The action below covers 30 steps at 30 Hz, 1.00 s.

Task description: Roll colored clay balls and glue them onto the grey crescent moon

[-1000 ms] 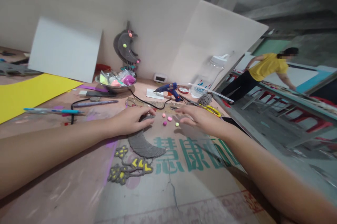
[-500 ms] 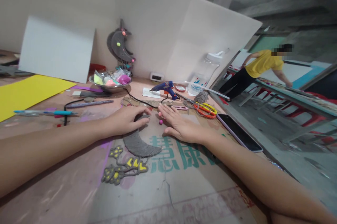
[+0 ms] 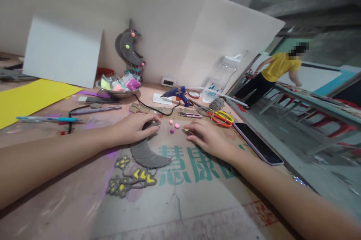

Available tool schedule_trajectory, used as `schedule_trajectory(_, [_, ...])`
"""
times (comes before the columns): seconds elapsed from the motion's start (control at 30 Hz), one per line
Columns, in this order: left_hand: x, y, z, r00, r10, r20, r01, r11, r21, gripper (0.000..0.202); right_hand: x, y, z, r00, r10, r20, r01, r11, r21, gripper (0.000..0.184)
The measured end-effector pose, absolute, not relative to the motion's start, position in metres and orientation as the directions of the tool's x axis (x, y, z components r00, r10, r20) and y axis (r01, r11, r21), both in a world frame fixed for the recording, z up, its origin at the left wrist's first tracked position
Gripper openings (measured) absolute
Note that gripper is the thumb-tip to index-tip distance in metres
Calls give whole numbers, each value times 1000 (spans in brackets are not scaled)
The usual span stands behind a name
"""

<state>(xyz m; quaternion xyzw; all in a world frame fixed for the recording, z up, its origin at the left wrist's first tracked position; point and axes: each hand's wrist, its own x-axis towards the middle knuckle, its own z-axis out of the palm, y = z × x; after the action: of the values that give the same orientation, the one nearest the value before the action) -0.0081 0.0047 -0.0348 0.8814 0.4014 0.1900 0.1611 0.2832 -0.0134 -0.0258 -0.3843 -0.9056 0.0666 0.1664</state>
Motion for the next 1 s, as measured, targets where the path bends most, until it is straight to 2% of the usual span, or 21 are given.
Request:
schedule_trajectory(0.2, [-8, 6, -36, 611, 764, 207, 642, -631, 435, 35, 283, -4, -32, -626, 717, 306, 639, 697, -325, 9])
schedule_trajectory(0.4, [-9, 7, -37, 618, 756, 214, 642, -643, 418, 34, 282, -3, -34, -501, 799, 333, 718, 598, -355, 2])
schedule_trajectory(0.6, [-9, 6, -36, 625, 754, 202, 645, -644, 411, 34, 286, -7, -21, -561, 797, 225, 718, 603, -348, 17])
schedule_trajectory(0.7, [-9, 6, -35, 627, 752, 202, 646, -647, 405, 34, 287, -7, -12, -557, 791, 254, 714, 612, -340, 21])
schedule_trajectory(0.77, [-9, 6, -35, 630, 749, 202, 646, -651, 399, 34, 291, -4, -5, -509, 826, 243, 709, 562, -425, 20])
schedule_trajectory(0.87, [-9, 6, -35, 636, 743, 206, 641, -658, 396, 34, 304, 5, 1, -474, 878, 71, 614, 387, -688, 41])
schedule_trajectory(0.93, [-9, 6, -35, 638, 742, 206, 639, -659, 397, 34, 313, 11, 1, -558, 829, -37, 487, 291, -823, 52])
schedule_trajectory(1.0, [-9, 6, -35, 637, 743, 205, 638, -658, 401, 34, 319, 13, -2, -637, 765, -97, 406, 227, -885, 56])
